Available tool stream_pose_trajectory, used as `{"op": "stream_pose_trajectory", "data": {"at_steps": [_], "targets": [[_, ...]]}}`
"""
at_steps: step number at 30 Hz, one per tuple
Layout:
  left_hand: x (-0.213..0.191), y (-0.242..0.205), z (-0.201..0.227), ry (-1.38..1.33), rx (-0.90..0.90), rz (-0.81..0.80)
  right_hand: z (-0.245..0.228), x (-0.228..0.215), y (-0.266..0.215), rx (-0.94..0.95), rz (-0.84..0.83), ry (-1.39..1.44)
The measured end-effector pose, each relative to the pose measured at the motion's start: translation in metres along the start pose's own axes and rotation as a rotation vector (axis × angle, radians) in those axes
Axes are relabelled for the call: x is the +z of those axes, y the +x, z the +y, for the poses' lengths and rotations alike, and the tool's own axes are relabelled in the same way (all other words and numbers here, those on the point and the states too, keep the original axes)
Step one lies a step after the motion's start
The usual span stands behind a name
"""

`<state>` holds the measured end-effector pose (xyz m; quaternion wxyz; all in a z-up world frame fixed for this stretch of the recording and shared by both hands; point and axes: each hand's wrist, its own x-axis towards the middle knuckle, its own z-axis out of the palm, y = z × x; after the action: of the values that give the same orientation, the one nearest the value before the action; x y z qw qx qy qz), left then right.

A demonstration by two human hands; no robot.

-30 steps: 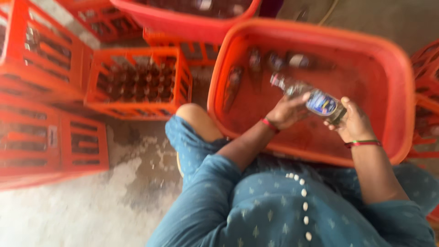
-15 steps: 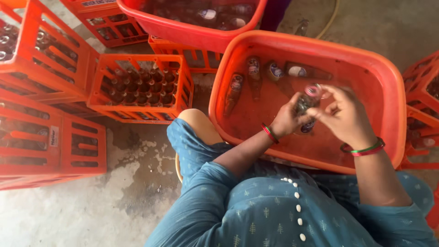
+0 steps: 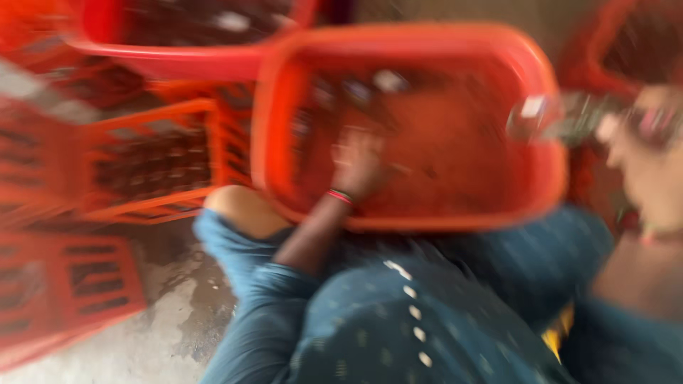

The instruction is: The person sits on the floor and washes glass bottles by hand in a red tub filled with water. They repeatedly rinse the bottles, shake them, and place them into orange crates.

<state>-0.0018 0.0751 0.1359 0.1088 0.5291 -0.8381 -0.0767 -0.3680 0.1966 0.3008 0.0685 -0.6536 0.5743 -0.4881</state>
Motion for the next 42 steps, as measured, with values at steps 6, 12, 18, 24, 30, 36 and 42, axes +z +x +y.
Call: {"op": "stream_pose_trajectory", "data": {"at_steps": [6, 12, 18, 24, 30, 36, 42], "targets": [[0.066, -0.004, -0.093, -0.032, -0.158, -0.013, 0.178, -0.092, -0.04, 0.168, 0.165, -0.386], [0.081, -0.008, -0.118, 0.029, -0.29, -0.066, 0.359, -0.069, -0.107, 0.64, 0.243, -0.472], [0.08, -0.019, -0.134, 0.121, -0.162, 0.055, 0.452, -0.059, -0.151, 0.569, 0.29, -0.858], [0.072, -0.035, -0.132, 0.155, -0.149, 0.014, 0.502, -0.049, -0.154, 0.968, 0.313, -0.691], [0.077, -0.039, -0.135, 0.117, -0.176, -0.006, 0.542, -0.034, -0.162, 0.794, 0.281, -0.817], [0.089, -0.042, -0.139, 0.174, -0.159, -0.023, 0.566, -0.007, -0.153, 0.953, 0.204, -0.801], [0.077, -0.022, -0.105, 0.127, -0.13, -0.076, 0.533, 0.028, -0.124, 0.81, 0.07, -0.737]]}}
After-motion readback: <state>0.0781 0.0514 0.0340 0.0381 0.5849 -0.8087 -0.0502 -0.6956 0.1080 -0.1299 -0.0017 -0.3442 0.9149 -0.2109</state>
